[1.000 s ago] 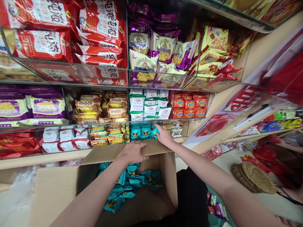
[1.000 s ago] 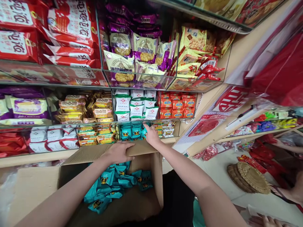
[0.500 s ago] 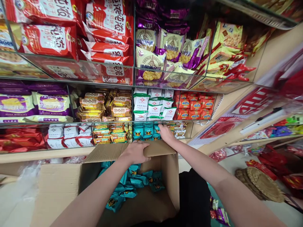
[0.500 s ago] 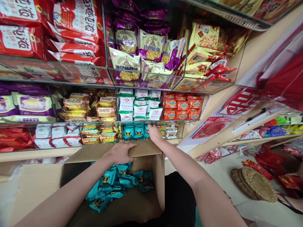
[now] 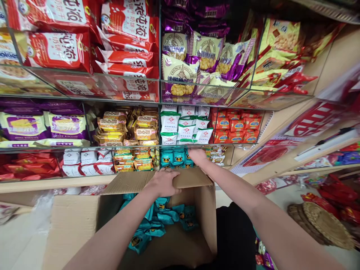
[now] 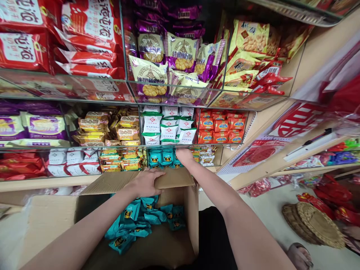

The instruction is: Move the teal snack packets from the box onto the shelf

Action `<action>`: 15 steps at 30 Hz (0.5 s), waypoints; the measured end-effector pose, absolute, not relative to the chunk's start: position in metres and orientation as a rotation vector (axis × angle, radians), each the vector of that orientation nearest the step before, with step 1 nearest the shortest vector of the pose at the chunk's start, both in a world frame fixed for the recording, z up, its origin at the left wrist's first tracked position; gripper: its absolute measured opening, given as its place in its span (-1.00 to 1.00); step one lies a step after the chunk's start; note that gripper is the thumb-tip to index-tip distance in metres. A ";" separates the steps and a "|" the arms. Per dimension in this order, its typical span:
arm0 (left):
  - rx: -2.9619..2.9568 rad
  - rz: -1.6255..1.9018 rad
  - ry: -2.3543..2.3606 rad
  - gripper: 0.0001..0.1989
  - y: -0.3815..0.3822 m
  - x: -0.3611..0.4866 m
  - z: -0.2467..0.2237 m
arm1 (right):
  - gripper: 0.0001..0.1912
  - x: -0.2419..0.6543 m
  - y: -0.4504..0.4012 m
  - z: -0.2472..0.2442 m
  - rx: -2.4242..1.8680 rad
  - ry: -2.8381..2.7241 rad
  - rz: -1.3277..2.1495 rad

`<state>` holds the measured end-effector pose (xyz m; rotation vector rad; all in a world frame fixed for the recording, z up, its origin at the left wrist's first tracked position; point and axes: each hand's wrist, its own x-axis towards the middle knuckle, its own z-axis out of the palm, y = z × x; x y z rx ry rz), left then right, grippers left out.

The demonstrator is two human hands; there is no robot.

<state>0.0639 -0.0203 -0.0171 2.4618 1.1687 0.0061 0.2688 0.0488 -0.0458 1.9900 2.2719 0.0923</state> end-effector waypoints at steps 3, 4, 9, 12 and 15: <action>2.460 0.000 1.171 -0.30 -0.020 0.064 -0.017 | -0.66 0.270 0.050 -0.045 1.959 2.285 0.057; 2.458 -0.003 1.173 -0.30 -0.020 0.064 -0.017 | -0.68 0.269 0.050 -0.045 1.960 2.273 0.042; 2.449 -0.012 1.184 -0.30 -0.021 0.065 -0.016 | -0.78 0.269 0.047 -0.050 1.960 2.177 -0.107; 2.437 -0.021 1.187 -0.28 -0.021 0.065 -0.015 | -0.78 0.269 0.047 -0.054 1.947 2.130 -0.227; 2.408 -0.034 1.197 -0.28 -0.021 0.066 -0.013 | -0.73 0.269 0.053 -0.055 1.981 2.089 -0.279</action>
